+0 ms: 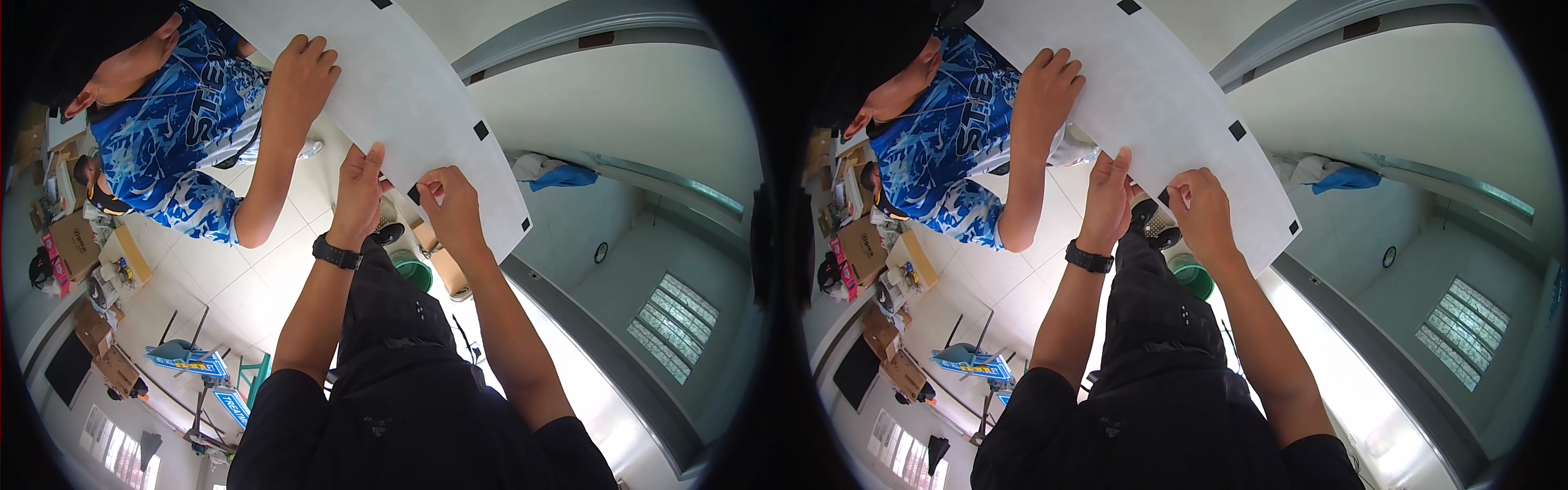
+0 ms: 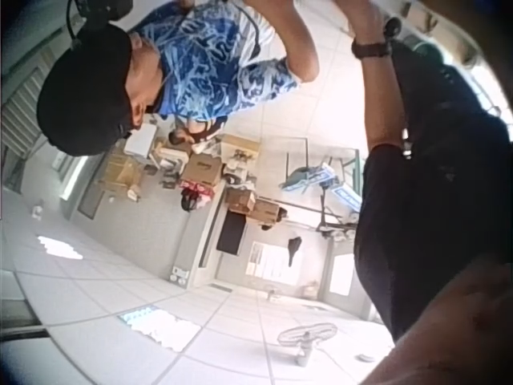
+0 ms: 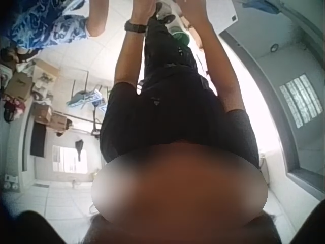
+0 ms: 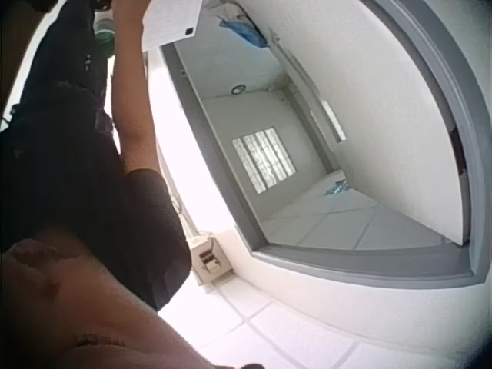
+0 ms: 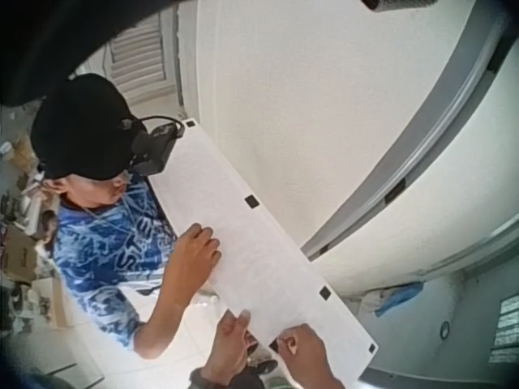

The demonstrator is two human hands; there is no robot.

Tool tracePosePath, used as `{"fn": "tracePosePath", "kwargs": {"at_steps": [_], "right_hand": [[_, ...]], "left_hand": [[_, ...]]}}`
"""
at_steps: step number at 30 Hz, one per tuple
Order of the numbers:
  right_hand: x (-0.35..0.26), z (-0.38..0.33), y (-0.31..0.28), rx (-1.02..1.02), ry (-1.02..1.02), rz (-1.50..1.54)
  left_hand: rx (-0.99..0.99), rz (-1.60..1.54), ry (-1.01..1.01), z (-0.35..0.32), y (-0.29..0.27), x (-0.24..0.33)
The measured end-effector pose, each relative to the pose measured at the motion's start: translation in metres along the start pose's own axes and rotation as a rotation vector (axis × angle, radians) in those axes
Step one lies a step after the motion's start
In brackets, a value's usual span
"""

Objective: Applying double-sided tape to a sign and mounting it above a doorway.

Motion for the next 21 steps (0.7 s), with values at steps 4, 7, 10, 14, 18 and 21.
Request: {"fn": "tracePosePath", "kwargs": {"at_steps": [4, 7, 10, 14, 18, 21], "right_hand": [[-0.005, 0.005, 0.005, -0.019, -0.014, -0.062], [-0.005, 0.004, 0.007, -0.025, -0.005, -0.083], [-0.007, 0.003, 0.008, -0.008, -0.101, -0.128], [-0.014, 0.001, 0.009, -0.009, -0.144, -0.233], [-0.018, -0.005, 0.01, -0.045, -0.209, -0.292], [-0.02, -0.01, 0.013, -0.101, -0.266, -0.336]], "left_hand": [[0.035, -0.004, 0.022, 0.002, -0.006, 0.003], [0.039, -0.016, 0.021, 0.0, -0.005, 0.004], [0.037, -0.024, 0.017, -0.001, -0.006, 0.004], [0.032, -0.031, 0.006, -0.002, -0.008, 0.004], [0.049, -0.037, -0.002, -0.004, -0.012, 0.004], [0.012, -0.03, -0.021, -0.003, -0.016, 0.004]]}}
Point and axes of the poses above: each hand's wrist, its own z-axis towards the middle knuckle, its own y-axis out of the palm, x = y × z, the point moved 5 cm from there along z, towards the middle knuckle, and after that the axes turned 4 degrees about -x, right-handed, at the moved point
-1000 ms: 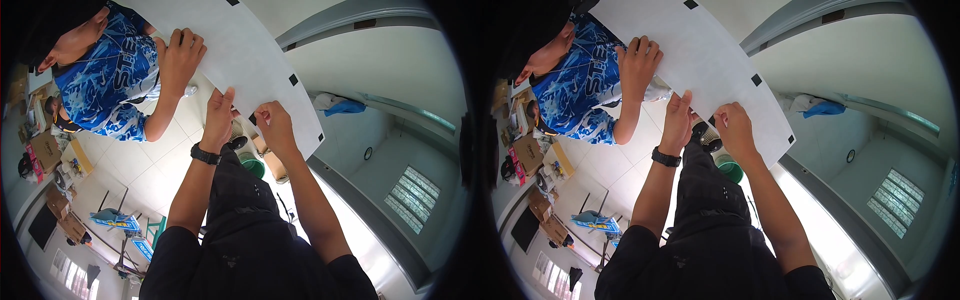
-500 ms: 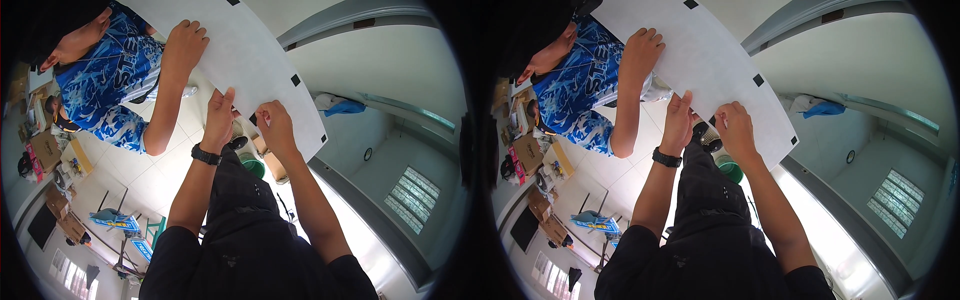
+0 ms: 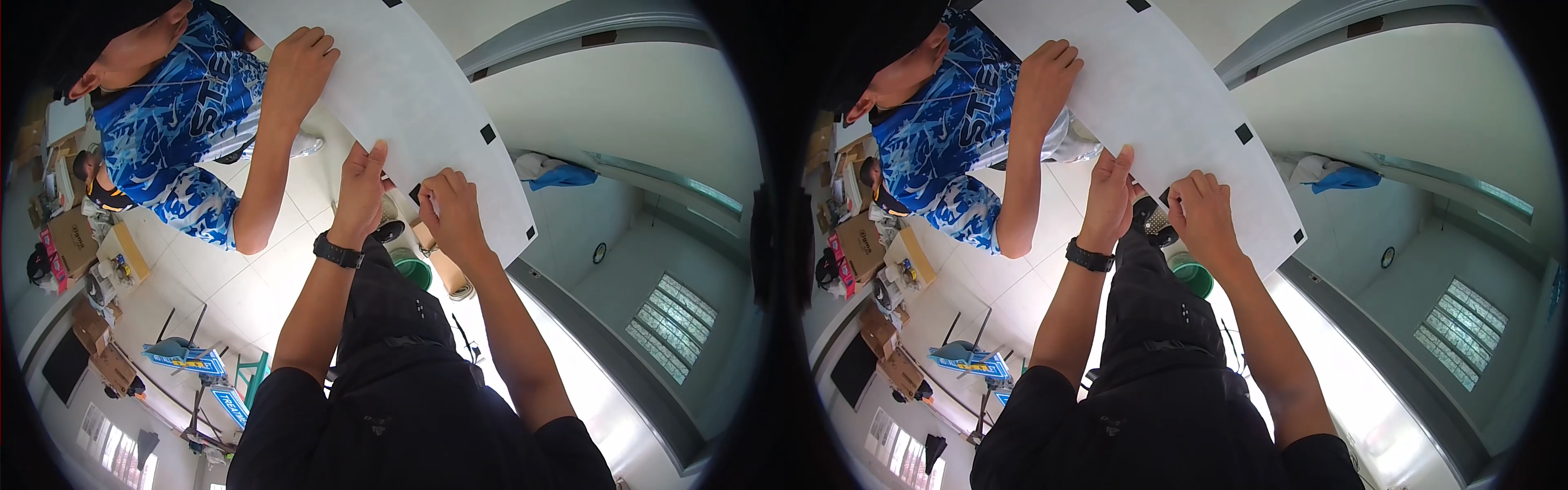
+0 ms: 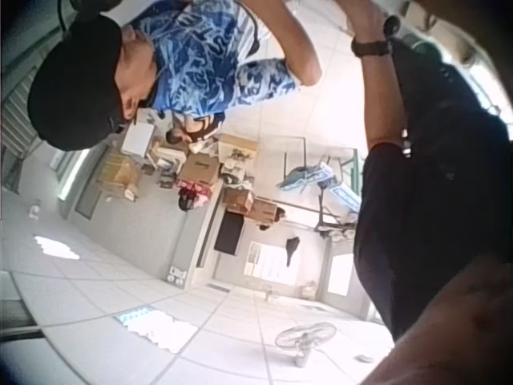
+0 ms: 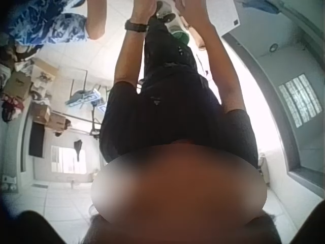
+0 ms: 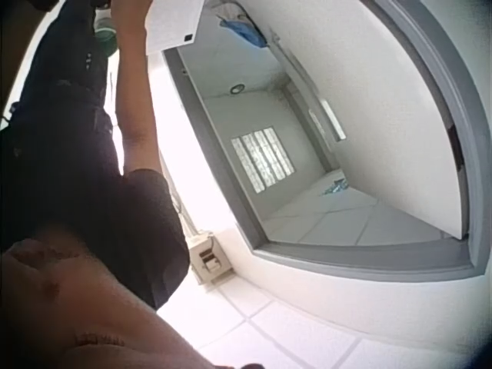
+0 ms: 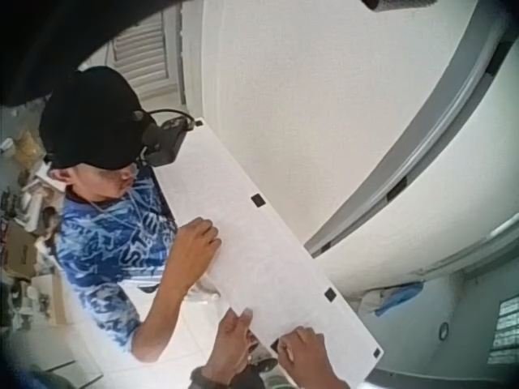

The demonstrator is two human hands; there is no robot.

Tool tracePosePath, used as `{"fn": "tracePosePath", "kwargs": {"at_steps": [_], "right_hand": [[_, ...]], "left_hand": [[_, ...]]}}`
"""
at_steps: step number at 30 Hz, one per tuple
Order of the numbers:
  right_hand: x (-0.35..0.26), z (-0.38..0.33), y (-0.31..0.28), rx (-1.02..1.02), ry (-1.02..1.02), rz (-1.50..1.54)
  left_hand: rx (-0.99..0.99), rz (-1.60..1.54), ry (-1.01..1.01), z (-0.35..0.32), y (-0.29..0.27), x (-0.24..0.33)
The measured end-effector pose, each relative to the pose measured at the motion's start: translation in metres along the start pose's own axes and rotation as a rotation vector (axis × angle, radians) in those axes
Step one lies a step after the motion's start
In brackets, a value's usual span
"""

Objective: Applying double-sided tape to a sign and mounting it above a doorway.

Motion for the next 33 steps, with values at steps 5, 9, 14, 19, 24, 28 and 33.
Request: {"fn": "tracePosePath", "kwargs": {"at_steps": [5, 9, 14, 19, 24, 28, 33], "right_hand": [[0.006, 0.002, -0.005, 0.101, 0.068, 0.259], [0.007, 0.004, -0.005, 0.107, 0.08, 0.205], [0.005, 0.006, -0.006, 0.067, 0.146, 0.298], [0.007, 0.009, -0.006, 0.062, 0.119, 0.283], [0.003, 0.02, 0.0, 0.02, 0.113, 0.233], [0.006, 0.017, -0.008, 0.02, 0.175, 0.327], [0.006, 0.019, -0.006, -0.025, 0.158, 0.331]], "left_hand": [[0.003, 0.024, 0.012, 0.002, 0.002, 0.01], [-0.001, 0.011, 0.018, 0.002, 0.002, 0.008], [0.033, 0.025, 0.037, -0.001, 0.003, 0.008], [0.02, 0.021, 0.009, -0.001, 0.001, 0.006], [0.005, 0.02, 0.025, 0.005, -0.003, 0.012], [0.017, 0.03, 0.013, 0.003, -0.003, 0.01], [0.027, 0.024, 0.002, 0.004, -0.005, 0.008]]}}
Point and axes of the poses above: each hand's wrist, its own z-axis towards the middle knuckle, its own y-axis out of the palm, x = y × z, the point moved 5 cm from there along z, towards the middle knuckle, and after that the axes turned 4 degrees about -x, right-handed, at the moved point
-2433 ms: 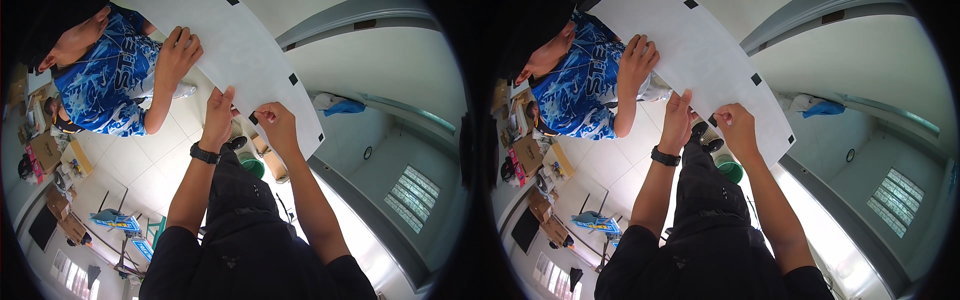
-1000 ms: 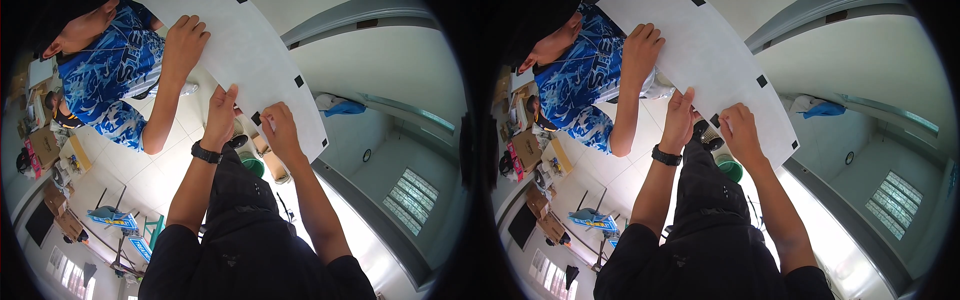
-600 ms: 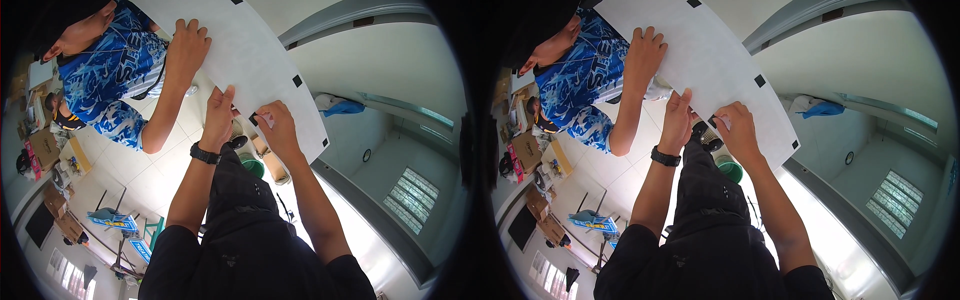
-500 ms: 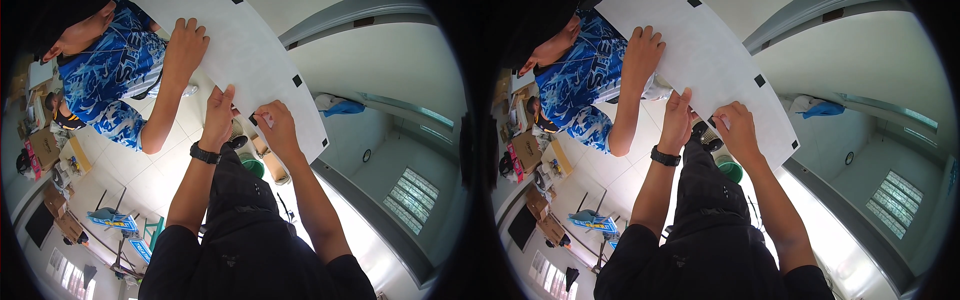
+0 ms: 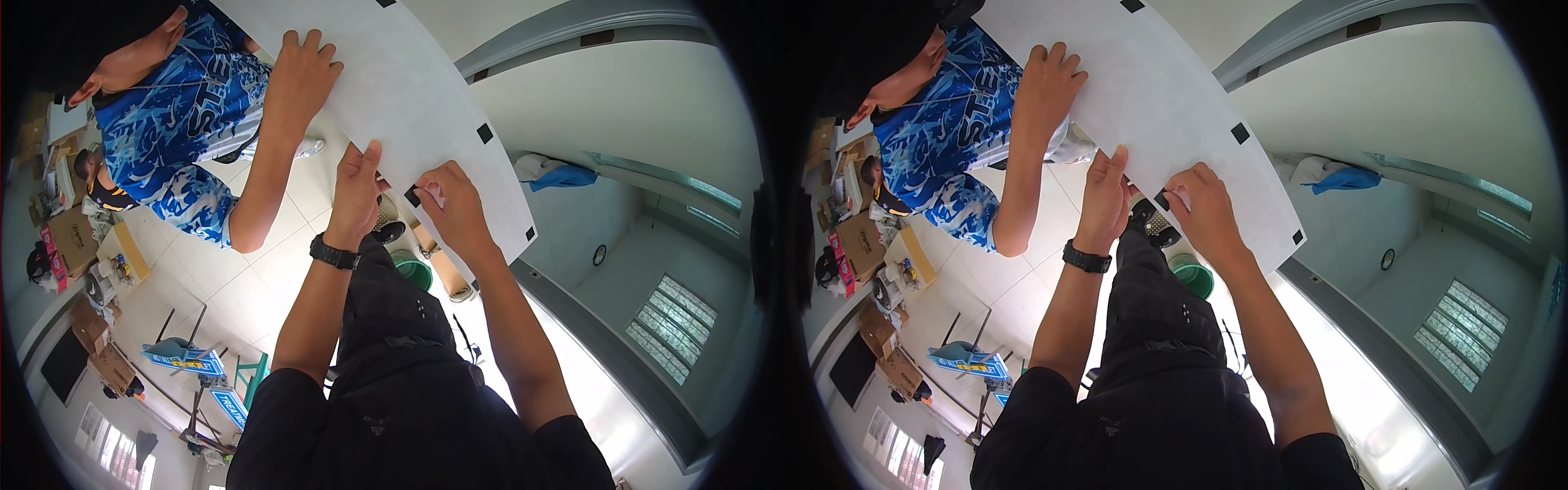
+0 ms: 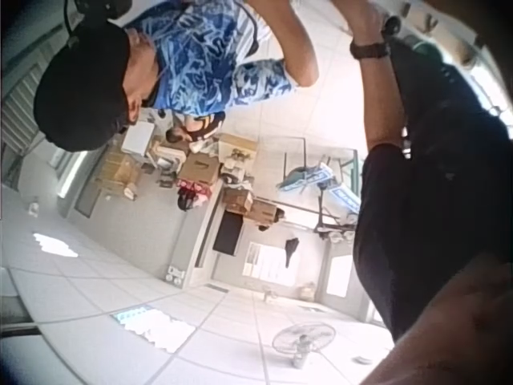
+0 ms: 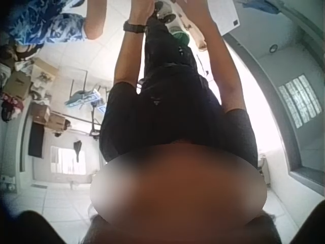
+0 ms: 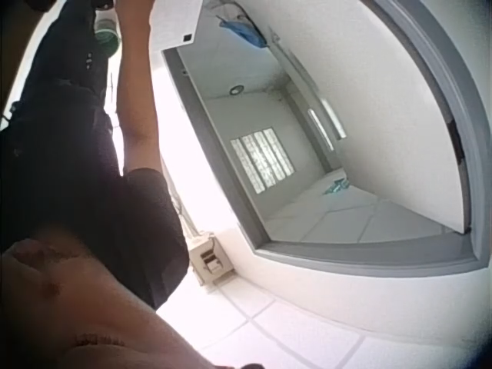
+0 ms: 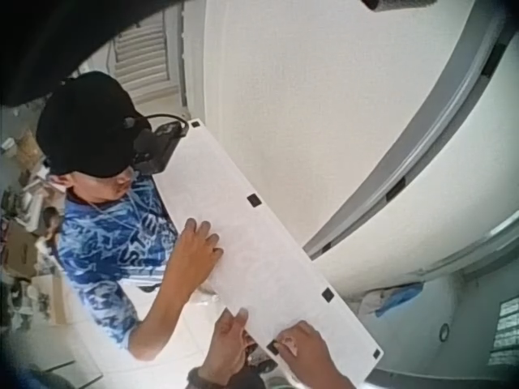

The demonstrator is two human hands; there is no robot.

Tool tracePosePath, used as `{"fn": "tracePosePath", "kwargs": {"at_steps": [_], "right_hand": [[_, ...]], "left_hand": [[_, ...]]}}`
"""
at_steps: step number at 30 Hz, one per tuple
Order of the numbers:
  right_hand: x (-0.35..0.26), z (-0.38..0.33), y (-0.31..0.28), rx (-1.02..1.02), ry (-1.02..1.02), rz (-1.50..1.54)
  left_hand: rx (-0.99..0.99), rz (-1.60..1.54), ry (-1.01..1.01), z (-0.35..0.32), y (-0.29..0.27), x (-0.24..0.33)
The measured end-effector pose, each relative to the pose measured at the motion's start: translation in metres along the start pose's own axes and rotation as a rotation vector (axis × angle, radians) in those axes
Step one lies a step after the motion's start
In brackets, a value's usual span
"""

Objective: Applying double-sided tape to a sign and mounting it above a doorway.

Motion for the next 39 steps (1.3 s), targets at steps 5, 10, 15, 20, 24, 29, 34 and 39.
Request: {"fn": "tracePosePath", "kwargs": {"at_steps": [5, 10, 15, 20, 24, 29, 34, 39], "right_hand": [[0.002, 0.006, 0.0, -0.011, -0.005, -0.055], [-0.001, 0.016, 0.003, -0.056, -0.037, -0.153], [-0.015, -0.006, -0.006, -0.293, -0.135, -0.03], [0.035, -0.021, -0.074, 0.033, 0.136, 0.265], [0.046, 0.009, -0.092, 0.196, 0.126, 0.054], [0.066, 0.041, -0.096, 0.304, 0.198, 0.063], [0.067, 0.055, -0.095, 0.232, 0.245, 0.004], [0.069, 0.057, -0.098, 0.206, 0.272, -0.037]], "left_hand": [[0.037, -0.014, 0.033, 0.002, 0.003, 0.002], [0.039, -0.013, 0.034, 0.009, -0.002, 0.001], [0.013, -0.005, 0.01, 0.012, -0.007, 0.006], [-0.026, 0.01, 0.026, 0.011, -0.005, 0.008], [0.01, 0.031, 0.017, 0.007, -0.002, 0.011], [-0.001, 0.009, 0.027, 0.001, 0.007, 0.013], [0.012, 0.034, 0.036, -0.002, 0.003, 0.014], [0.018, -0.003, 0.024, -0.005, 0.004, 0.008]]}}
Point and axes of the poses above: each hand's wrist, its own z-axis towards the middle knuckle, its own y-axis out of the palm, x = y × z, the point moved 5 cm from there along z, towards the middle knuckle, and after that the axes turned 4 degrees about -x, right-handed, at the moved point
